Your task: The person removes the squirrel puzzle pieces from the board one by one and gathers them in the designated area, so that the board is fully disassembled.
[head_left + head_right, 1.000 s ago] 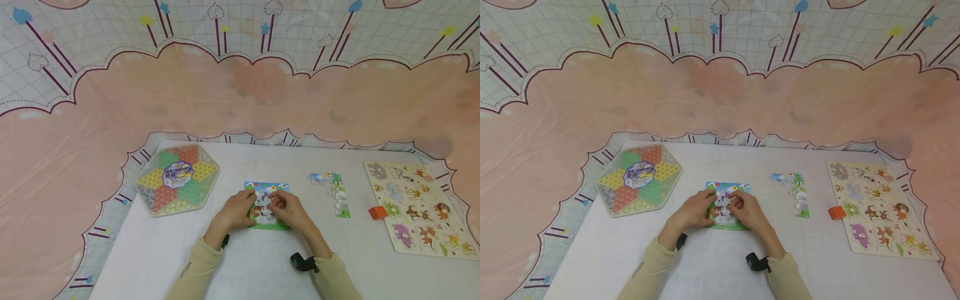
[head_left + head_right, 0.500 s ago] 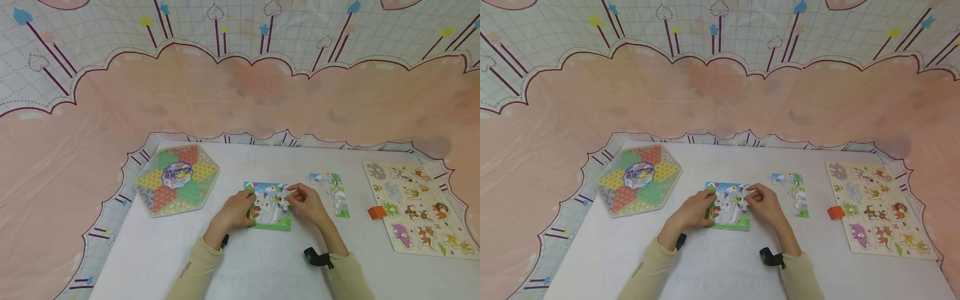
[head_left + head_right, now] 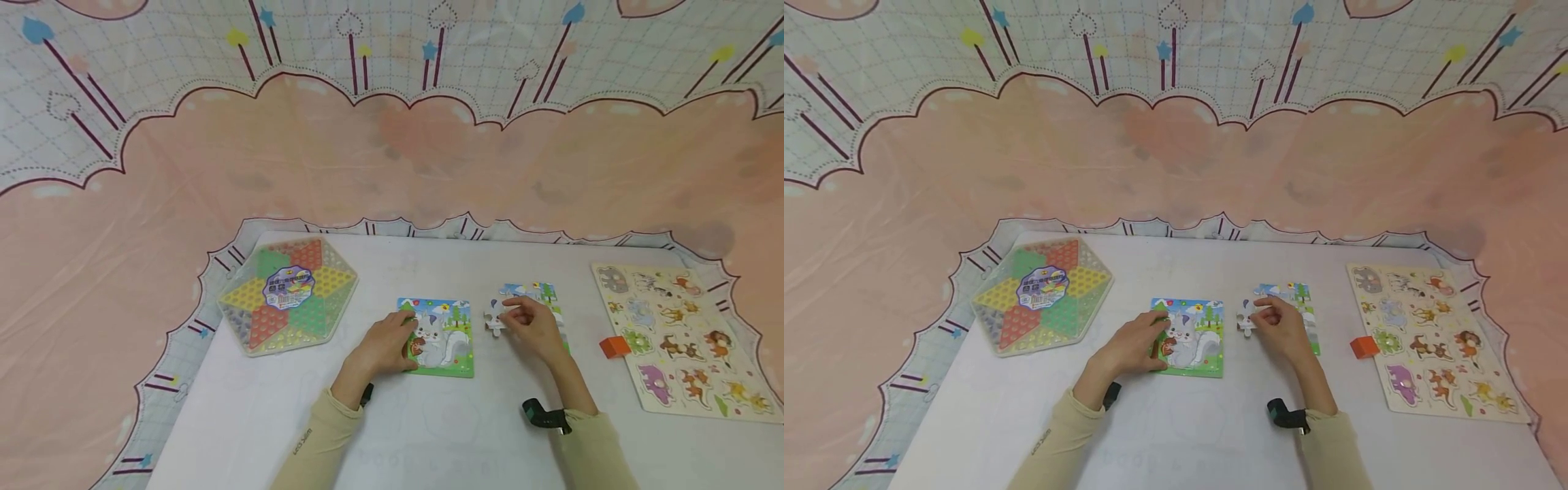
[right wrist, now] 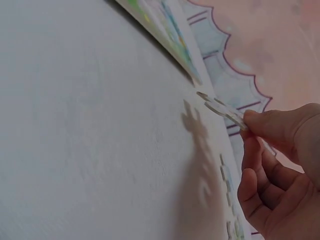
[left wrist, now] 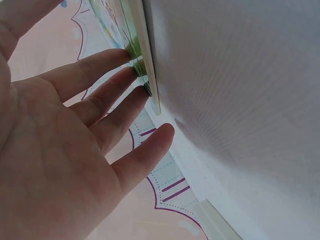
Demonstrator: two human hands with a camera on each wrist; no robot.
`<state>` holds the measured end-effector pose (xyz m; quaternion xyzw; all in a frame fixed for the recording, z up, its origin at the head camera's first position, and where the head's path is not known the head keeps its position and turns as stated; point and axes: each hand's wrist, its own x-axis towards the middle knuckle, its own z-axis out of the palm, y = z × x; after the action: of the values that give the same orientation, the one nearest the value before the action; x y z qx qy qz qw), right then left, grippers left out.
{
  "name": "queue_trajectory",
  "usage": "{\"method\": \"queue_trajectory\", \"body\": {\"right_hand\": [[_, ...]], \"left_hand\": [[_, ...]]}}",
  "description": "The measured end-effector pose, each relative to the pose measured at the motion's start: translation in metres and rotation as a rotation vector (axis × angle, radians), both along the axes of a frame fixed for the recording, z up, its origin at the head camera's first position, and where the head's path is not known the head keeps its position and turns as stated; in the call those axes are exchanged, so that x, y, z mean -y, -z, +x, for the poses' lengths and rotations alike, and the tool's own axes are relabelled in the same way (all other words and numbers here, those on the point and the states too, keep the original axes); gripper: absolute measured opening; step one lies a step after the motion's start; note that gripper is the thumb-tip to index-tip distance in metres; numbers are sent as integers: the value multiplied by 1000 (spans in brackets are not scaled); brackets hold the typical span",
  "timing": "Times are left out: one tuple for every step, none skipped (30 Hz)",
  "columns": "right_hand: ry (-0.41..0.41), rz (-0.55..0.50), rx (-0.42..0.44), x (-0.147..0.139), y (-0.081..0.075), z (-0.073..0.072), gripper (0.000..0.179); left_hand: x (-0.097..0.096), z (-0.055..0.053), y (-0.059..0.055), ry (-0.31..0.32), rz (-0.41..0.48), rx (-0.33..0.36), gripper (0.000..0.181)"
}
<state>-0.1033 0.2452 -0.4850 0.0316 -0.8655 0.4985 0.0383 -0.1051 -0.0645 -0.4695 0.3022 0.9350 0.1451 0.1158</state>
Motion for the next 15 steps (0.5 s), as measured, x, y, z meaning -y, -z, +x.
{"method": "queue_trajectory", "body": {"right_hand": [[2, 0, -5, -3, 0, 0, 23], [6, 3, -9, -6, 0, -1, 23], [8, 11, -11, -9, 0, -1, 23], [12, 20, -11, -11, 0, -1, 23], [16, 30, -11, -13, 0, -1, 23], [21, 41, -10, -16, 0, -1, 23], [26, 52, -6, -18, 0, -1, 23], [32, 62, -3, -20, 0, -1, 23], [38, 67, 2, -21, 0, -1, 24], [44, 69, 4, -23, 1, -1, 24], [50, 72, 6, -25, 1, -2, 24], [57, 76, 9, -26, 2, -2, 24], [64, 77, 12, -27, 2, -2, 24], [70, 79, 14, -28, 2, -2, 25], [77, 84, 18, -28, 1, -1, 25]], "left_hand": [[0, 0, 0, 1, -2, -1, 77], [0, 0, 0, 1, -1, -1, 77], [0, 0, 0, 1, -2, 1, 77], [0, 0, 0, 3, -3, -2, 77], [0, 1, -1, 4, -1, 0, 77], [0, 1, -1, 5, -2, -3, 77], [1, 1, -1, 5, -3, -2, 77], [1, 1, -1, 5, -2, -2, 77], [1, 1, -1, 5, -3, -1, 77], [1, 1, -1, 5, -4, -3, 77], [1, 1, -1, 4, -4, 1, 77], [0, 1, -1, 3, -5, 0, 77], [0, 1, -1, 2, -7, 2, 77], [0, 1, -1, 2, -9, 3, 77], [0, 0, -1, 3, -10, 3, 77]]}}
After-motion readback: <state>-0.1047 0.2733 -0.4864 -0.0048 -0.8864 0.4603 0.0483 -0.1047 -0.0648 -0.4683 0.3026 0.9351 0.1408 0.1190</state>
